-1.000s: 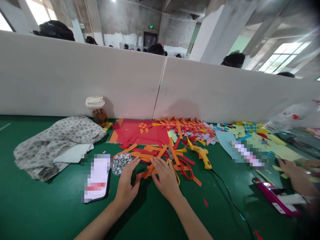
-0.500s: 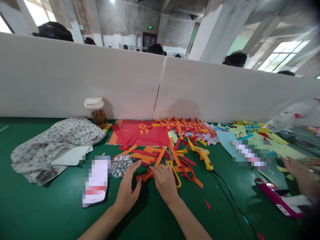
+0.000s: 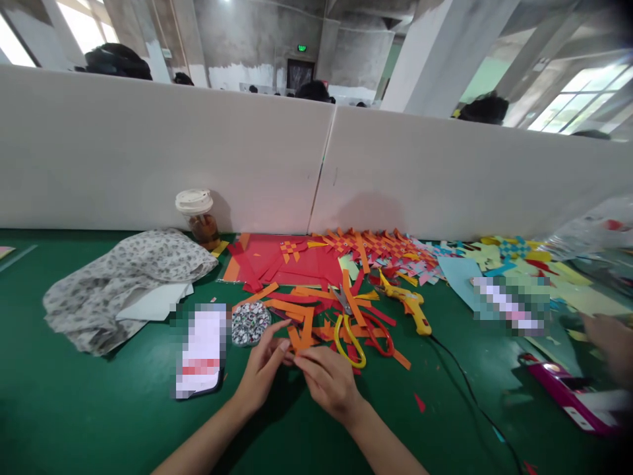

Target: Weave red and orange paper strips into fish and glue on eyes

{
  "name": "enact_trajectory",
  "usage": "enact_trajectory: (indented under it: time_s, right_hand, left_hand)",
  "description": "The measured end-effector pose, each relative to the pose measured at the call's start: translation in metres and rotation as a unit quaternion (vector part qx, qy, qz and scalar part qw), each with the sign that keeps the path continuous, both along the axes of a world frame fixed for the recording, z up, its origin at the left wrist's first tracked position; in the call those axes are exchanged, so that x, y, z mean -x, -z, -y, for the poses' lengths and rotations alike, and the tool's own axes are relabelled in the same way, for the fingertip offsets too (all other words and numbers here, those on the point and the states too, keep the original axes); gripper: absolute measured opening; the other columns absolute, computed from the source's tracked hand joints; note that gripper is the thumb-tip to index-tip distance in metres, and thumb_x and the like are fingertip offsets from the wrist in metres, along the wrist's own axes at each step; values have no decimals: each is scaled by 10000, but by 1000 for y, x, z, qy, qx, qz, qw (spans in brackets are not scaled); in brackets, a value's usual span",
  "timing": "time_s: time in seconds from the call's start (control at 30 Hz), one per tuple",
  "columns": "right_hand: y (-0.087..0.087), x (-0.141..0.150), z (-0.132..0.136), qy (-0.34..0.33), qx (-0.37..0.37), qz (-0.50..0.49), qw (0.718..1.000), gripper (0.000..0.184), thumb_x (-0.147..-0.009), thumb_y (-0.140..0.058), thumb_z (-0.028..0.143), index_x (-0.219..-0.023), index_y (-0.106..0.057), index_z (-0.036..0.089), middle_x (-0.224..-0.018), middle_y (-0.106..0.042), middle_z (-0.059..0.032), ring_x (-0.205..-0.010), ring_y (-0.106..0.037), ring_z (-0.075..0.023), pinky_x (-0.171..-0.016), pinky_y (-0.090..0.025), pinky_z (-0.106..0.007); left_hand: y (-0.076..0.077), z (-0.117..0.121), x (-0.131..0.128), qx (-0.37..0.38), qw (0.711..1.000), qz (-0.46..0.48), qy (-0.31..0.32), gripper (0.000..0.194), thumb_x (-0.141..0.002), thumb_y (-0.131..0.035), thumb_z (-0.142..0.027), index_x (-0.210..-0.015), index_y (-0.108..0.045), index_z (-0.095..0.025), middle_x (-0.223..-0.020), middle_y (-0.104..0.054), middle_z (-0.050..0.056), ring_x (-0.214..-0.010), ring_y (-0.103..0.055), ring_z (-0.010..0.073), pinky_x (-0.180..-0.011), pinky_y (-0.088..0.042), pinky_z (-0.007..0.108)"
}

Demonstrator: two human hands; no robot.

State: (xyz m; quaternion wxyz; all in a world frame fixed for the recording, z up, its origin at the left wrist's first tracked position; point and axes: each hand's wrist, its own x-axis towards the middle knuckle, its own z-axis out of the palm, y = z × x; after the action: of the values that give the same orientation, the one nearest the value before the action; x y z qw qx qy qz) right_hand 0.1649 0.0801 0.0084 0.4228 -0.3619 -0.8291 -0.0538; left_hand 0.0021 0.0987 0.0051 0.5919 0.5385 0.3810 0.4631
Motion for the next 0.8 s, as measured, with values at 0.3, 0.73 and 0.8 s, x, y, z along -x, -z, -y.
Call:
enact_trajectory:
  time_s: [0.3, 0.73, 0.8]
  right_hand:
    - [-7, 11, 8, -60, 68, 5, 996, 357, -769, -539, 112, -1118, -525, 188, -1001, -656, -74, -940, -609, -170, -775, -519, -280]
    - [5, 2, -12, 18, 386, -425, 818, 561, -799, -581, 298, -1308, -352, 238, -1174, -570, -109, -956, -602, -183, -808, -521, -331]
    - [3, 2, -13, 11, 393, -467, 792, 608, -760, -632, 291, -1302, -359, 250, -1178, -568, -100, -920, -609, -179, -818, -512, -345]
  left_hand:
    - [11, -9, -2, 3, 998, -32, -55, 498, -786, -584, -314, -1246, -426, -205, -674, -625, 6, -574, -623, 166, -493, -482, 253]
    - [14, 3, -6, 29, 996, -13, 81, 853, -700, -675, -195, -1393, -190, -312, -1242, -542, 135, -712, -667, 157, -663, -560, 312]
    - [14, 3, -6, 37, 995, 3, 93, 858, -708, -664, -170, -1397, -173, -313, -1273, -517, 130, -765, -671, 165, -711, -549, 314]
